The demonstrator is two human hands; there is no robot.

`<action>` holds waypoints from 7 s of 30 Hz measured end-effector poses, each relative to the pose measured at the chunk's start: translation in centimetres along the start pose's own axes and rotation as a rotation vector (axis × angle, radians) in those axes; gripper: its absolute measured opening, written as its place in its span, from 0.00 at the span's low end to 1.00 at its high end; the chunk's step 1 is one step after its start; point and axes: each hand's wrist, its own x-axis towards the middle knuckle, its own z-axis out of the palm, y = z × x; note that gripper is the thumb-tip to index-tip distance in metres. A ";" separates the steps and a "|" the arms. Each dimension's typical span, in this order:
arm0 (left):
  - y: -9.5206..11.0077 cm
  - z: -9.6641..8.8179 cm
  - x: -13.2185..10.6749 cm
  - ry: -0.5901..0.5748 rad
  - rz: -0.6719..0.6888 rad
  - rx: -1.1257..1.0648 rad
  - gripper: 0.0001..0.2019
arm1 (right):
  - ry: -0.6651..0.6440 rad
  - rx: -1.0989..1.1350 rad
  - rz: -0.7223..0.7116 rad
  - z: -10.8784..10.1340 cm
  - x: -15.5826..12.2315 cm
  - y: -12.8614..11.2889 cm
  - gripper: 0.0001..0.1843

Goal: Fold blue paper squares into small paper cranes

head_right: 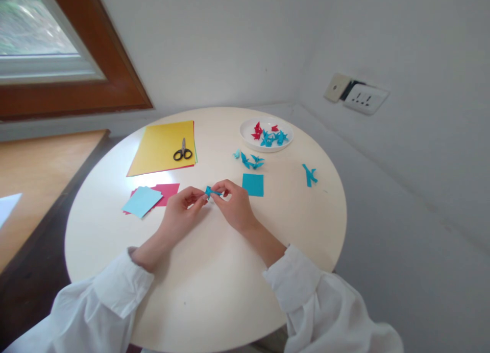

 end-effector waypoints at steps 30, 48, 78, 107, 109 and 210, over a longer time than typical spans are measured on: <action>0.6 0.0 0.1 -0.058 -0.259 -0.571 0.13 | 0.024 -0.328 -0.583 0.0 0.0 1.1 0.10; 0.7 -0.2 0.0 -0.041 -0.252 -0.527 0.10 | -0.071 -0.394 -0.622 -0.2 0.0 1.1 0.14; -0.6 -0.4 0.3 0.036 0.108 -0.142 0.04 | 0.045 0.131 -0.002 0.1 -0.5 -0.4 0.09; 0.1 -0.8 0.4 0.043 0.081 -0.032 0.03 | 0.027 0.274 0.282 -0.3 0.7 0.2 0.13; 0.1 -0.7 0.5 0.053 0.048 -0.078 0.02 | 0.068 0.232 0.251 -0.5 0.7 0.3 0.14; 0.5 -0.9 0.7 -0.143 -0.361 -0.425 0.09 | -0.108 -0.055 0.095 -0.5 0.0 -0.1 0.10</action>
